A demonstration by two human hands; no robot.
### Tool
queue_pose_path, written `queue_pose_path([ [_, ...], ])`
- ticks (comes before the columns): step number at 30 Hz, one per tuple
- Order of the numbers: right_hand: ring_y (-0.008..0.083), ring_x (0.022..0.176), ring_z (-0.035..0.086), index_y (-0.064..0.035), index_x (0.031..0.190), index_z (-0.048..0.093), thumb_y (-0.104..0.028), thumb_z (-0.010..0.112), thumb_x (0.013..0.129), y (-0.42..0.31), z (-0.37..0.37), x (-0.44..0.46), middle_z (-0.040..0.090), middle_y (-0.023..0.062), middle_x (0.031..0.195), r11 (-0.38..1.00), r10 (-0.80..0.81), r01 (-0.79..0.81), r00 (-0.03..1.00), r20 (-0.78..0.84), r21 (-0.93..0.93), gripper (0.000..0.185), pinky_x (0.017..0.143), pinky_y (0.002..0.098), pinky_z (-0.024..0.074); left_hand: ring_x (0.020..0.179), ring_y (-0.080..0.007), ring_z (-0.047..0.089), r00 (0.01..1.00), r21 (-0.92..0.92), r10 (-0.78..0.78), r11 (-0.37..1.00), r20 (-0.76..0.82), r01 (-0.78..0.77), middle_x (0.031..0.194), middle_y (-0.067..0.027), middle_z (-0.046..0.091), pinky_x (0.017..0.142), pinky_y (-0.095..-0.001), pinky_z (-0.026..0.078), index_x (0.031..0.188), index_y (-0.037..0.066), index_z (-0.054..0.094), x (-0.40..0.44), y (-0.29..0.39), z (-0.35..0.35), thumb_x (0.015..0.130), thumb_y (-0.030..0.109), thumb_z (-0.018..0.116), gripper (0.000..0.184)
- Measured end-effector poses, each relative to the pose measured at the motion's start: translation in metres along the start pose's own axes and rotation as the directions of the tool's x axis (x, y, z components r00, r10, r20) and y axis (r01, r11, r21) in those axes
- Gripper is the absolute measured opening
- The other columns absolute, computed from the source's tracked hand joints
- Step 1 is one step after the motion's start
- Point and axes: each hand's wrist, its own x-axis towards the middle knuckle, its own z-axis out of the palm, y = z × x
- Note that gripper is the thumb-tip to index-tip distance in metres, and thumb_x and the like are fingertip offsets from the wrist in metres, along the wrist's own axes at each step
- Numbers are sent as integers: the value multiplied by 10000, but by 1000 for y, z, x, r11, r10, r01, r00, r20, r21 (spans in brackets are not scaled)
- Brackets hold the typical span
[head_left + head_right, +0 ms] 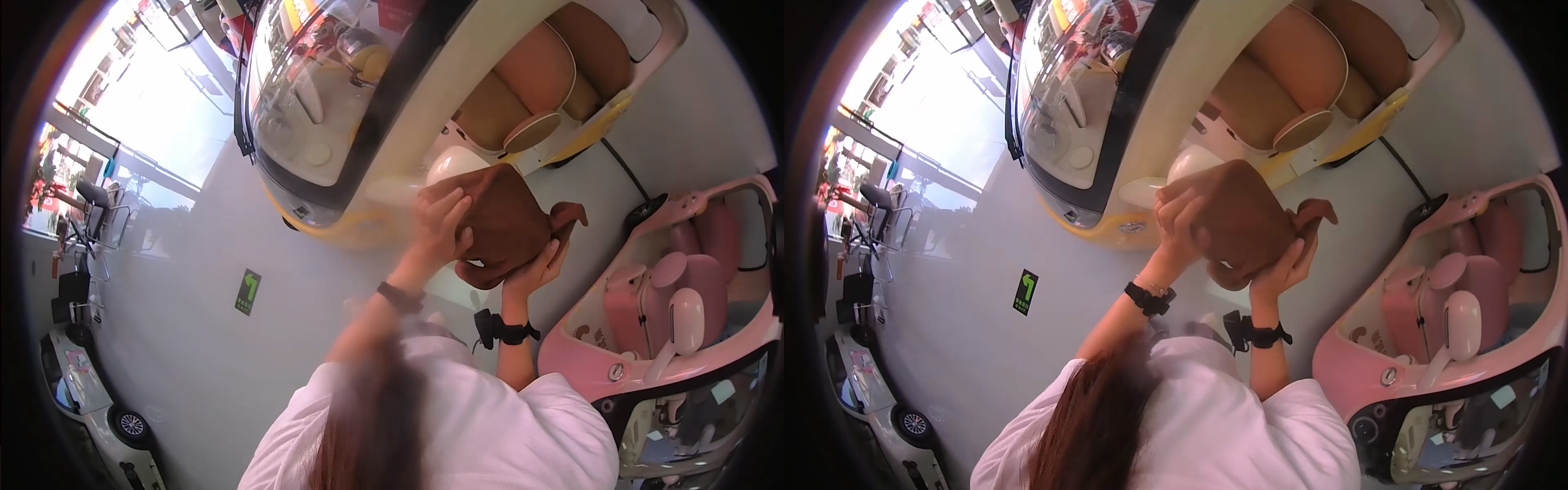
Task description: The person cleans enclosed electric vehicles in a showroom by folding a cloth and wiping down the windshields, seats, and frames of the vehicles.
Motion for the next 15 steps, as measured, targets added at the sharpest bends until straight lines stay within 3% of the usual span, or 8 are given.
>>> queue_pose_path([
  [3, 274, 1205, 551, 65, 1396, 465, -362, 399, 1077, -16, 16, -9, 522, 171, 1370, 984, -52, 40, 996, -67, -176, 537, 1055, 400, 418, 1131, -327, 562, 999, -49, 11, 999, 44, -9, 1303, -110, 571, 981, -488, 458, 1243, 71, 618, 17, -4, -25, 780, 127, 727, 479],
  [4, 272, 1195, 555, 68, 1379, 477, -338, 402, 1079, -21, 20, -14, 528, 173, 1356, 966, -129, 109, 989, -70, -235, 511, 1046, 402, 424, 1071, -282, 604, 999, -79, 11, 997, 49, -7, 1253, -86, 593, 886, -432, 520, 1208, 77, 630, 27, -6, -38, 777, 154, 764, 457],
  [7, 280, 1164, 565, 78, 1330, 513, -268, 418, 1079, -29, 29, -28, 547, 179, 1300, 880, -360, 326, 932, -39, -345, 438, 1019, 409, 440, 970, -280, 650, 994, -118, 54, 992, 99, -42, 1116, -69, 633, 809, -400, 553, 1084, 78, 646, 36, -27, -77, 749, 35, 738, 350],
  [8, 290, 1152, 566, 81, 1314, 523, -245, 430, 1076, -31, 32, -30, 554, 182, 1273, 847, -436, 409, 900, -5, -339, 415, 1009, 412, 443, 890, -263, 664, 998, -126, 13, 992, 68, -4, 1012, -61, 647, 748, -375, 561, 985, 82, 655, 42, -35, -91, 780, 46, 709, 215],
  [9, 300, 1140, 567, 85, 1297, 532, -223, 441, 1072, -33, 40, -32, 561, 184, 1246, 810, -504, 484, 863, 28, -330, 392, 1000, 416, 446, 887, -268, 662, 983, -108, -78, 989, 169, 97, 997, -66, 642, 742, -371, 560, 971, 79, 652, 39, -48, -104, 789, 51, 690, 187],
  [11, 313, 1098, 560, 69, 1281, 565, -181, 474, 1056, -55, 69, -39, 568, 181, 1190, 570, -625, 552, 772, 115, -609, 348, 955, 415, 458, 881, -279, 656, 891, -40, -263, 954, 370, 298, 969, -77, 632, 732, -364, 556, 942, 73, 646, 24, -74, -134, 808, 61, 652, 134],
  [12, 320, 1077, 556, 61, 1273, 582, -160, 491, 1048, -64, 85, -42, 572, 179, 1162, 421, -671, 559, 722, 169, -714, 328, 933, 414, 464, 875, -287, 652, 895, -37, -266, 954, 357, 298, 959, -81, 626, 722, -370, 552, 940, 69, 642, 19, -88, -147, 815, 66, 635, 126],
  [15, 319, 1024, 534, 25, 1245, 634, -136, 522, 1028, -66, 156, -54, 577, 162, 1108, 174, -716, 631, 608, 342, -756, 292, 871, 405, 471, 866, -307, 641, 890, 13, -275, 957, 364, 290, 939, -88, 616, 701, -397, 540, 935, 59, 630, 12, -136, -201, 826, 75, 605, 112],
])
